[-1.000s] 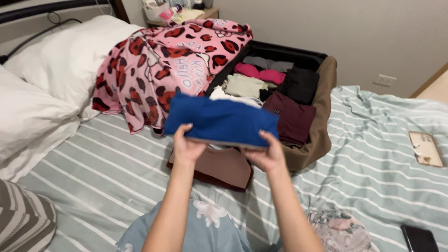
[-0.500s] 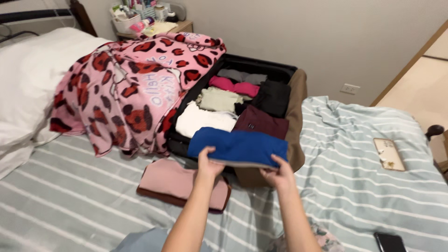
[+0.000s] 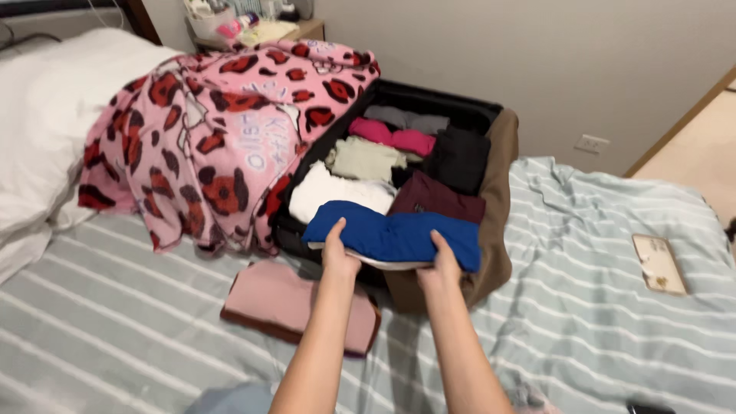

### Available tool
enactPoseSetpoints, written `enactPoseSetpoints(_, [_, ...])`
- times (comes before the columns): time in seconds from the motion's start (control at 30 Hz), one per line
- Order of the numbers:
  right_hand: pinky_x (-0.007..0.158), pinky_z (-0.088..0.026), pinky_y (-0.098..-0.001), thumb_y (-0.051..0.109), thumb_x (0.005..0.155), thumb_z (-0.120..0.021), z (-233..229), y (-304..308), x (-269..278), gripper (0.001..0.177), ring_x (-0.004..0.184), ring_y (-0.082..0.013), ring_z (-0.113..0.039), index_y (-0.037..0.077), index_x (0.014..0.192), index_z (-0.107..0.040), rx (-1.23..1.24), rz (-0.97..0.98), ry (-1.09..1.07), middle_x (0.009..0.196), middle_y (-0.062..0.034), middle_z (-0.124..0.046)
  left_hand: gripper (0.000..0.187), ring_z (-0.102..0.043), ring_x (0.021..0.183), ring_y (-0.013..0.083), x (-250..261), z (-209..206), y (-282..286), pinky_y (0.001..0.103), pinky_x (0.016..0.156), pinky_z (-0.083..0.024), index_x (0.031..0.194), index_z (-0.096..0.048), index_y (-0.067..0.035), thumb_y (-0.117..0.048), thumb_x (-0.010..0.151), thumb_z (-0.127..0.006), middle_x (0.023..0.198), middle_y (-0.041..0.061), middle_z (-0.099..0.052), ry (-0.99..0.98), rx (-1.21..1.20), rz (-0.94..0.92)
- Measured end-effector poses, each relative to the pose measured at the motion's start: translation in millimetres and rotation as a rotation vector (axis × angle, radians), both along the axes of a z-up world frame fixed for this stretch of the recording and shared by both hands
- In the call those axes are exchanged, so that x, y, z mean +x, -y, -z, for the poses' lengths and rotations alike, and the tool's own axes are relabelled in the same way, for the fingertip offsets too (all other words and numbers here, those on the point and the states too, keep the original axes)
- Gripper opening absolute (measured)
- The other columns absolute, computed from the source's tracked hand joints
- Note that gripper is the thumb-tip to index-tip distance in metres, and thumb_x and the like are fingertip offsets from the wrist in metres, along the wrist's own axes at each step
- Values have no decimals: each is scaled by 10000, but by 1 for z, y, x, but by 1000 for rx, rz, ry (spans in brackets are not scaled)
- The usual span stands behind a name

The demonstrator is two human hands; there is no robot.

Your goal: The person folds various clothing items and places them into an open suitcase on a bed. They handle shirts, pants, and undergarments, arranging them neatly inside the suitcase.

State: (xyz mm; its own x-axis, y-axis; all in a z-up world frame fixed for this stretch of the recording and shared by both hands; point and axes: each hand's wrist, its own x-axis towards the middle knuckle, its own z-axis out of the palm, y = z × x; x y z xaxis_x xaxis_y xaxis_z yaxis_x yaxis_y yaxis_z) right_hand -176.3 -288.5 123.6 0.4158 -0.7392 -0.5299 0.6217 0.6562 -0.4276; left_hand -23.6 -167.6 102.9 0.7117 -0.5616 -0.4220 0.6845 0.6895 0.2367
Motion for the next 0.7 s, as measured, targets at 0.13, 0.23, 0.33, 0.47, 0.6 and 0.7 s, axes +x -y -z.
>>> enactPoseSetpoints(0.13, [1011, -591, -468, 43, 819, -752, -9, 37, -13, 465, 1151, -276, -702, 94, 1269, -646, -118, -60, 140, 1266, -102, -708, 520, -614, 1248, 316, 15, -24, 9, 509, 1107, -472, 1338, -600, -47, -121, 844, -744, 1342, 120, -654, 104, -171, 132])
enactPoseSetpoints(0.23, [1017, -588, -441, 44, 861, -742, -15, 54, -14, 402, 1146, -273, -697, 61, 1250, -644, -102, -37, 136, 1258, -105, -706, 492, -586, 1279, 329, 21, -28, 23, 528, 1124, -451, 1343, -590, -12, -138, 892, -741, 1367, 139, -635, 20, -261, 187])
enactPoseSetpoints(0.33, [1021, -574, -445, 54, 861, -731, -25, 75, 4, 398, 1149, -279, -689, 66, 1248, -638, -132, -71, 144, 1255, -109, -703, 470, -591, 1288, 335, 41, -32, 53, 552, 1124, -444, 1321, -610, -24, -123, 877, -729, 1362, 141, -647, -9, -289, 225])
enactPoseSetpoints(0.47, [1049, -551, -474, 57, 856, -717, -15, 104, 26, 425, 1184, -288, -671, 65, 1270, -622, -67, -75, 71, 1291, -116, -686, 458, -594, 1279, 348, 77, -14, 91, 579, 1108, -435, 1305, -615, -26, -133, 873, -719, 1354, 143, -656, -51, -233, 282])
enactPoseSetpoints(0.6, [1072, -520, -498, 59, 851, -710, -7, 156, 72, 459, 1211, -303, -653, 53, 1298, -603, -105, -105, 81, 1328, -127, -669, 468, -600, 1276, 345, 134, -3, 144, 568, 1114, -438, 1324, -605, -17, -138, 885, -710, 1347, 140, -666, -23, -226, 320])
enactPoseSetpoints(0.7, [1087, -515, -498, 56, 857, -711, -7, 203, 111, 473, 1219, -302, -652, 44, 1315, -591, -95, -103, 77, 1334, -126, -670, 487, -600, 1267, 355, 175, 1, 186, 579, 1113, -433, 1338, -576, -9, -141, 884, -695, 1340, 166, -657, 24, -203, 358])
